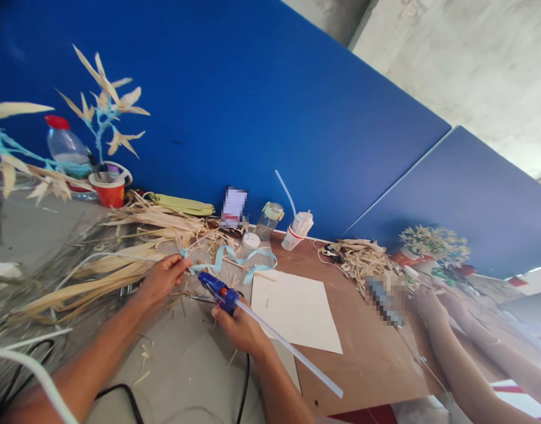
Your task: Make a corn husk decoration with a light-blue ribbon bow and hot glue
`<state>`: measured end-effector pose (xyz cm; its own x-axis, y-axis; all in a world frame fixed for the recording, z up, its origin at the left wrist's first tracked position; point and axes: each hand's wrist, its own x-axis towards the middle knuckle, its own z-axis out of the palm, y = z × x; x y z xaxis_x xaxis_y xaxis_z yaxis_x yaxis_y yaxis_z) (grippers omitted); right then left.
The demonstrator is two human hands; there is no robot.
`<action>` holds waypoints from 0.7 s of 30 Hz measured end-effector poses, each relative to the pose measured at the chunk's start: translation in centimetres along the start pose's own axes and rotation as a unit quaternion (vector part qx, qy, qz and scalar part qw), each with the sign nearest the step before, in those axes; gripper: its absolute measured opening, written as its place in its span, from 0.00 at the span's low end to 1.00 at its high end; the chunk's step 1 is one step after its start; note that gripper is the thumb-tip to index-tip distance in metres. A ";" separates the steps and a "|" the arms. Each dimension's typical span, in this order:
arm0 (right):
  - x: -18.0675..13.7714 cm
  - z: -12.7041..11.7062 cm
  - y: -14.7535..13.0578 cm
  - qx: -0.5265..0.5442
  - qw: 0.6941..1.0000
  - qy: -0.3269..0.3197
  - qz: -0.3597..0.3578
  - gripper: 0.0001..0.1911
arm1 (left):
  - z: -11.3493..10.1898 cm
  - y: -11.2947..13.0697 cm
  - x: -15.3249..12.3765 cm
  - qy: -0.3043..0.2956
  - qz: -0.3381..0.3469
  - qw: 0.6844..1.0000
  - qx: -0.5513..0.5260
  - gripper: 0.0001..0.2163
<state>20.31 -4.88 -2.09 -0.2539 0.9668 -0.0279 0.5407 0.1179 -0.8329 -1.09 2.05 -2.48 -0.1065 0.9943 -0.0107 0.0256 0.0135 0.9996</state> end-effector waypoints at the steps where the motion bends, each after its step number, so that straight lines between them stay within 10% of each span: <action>1: 0.0 0.1 0.1 0.004 1.000 0.001 0.004 0.18 | 0.0 -0.1 0.0 -0.002 0.001 1.000 0.000 0.16; 21: 0.2 0.2 -1.1 -0.017 0.999 0.004 -0.034 0.16 | 0.2 0.1 -0.4 -0.001 0.028 0.997 0.078 0.14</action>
<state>19.54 -4.86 -1.31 -0.2850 0.9580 0.0321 0.5495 0.1908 -0.8134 -0.83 1.67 -2.33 -0.0985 0.9941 0.0455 0.1861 -0.0266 0.9822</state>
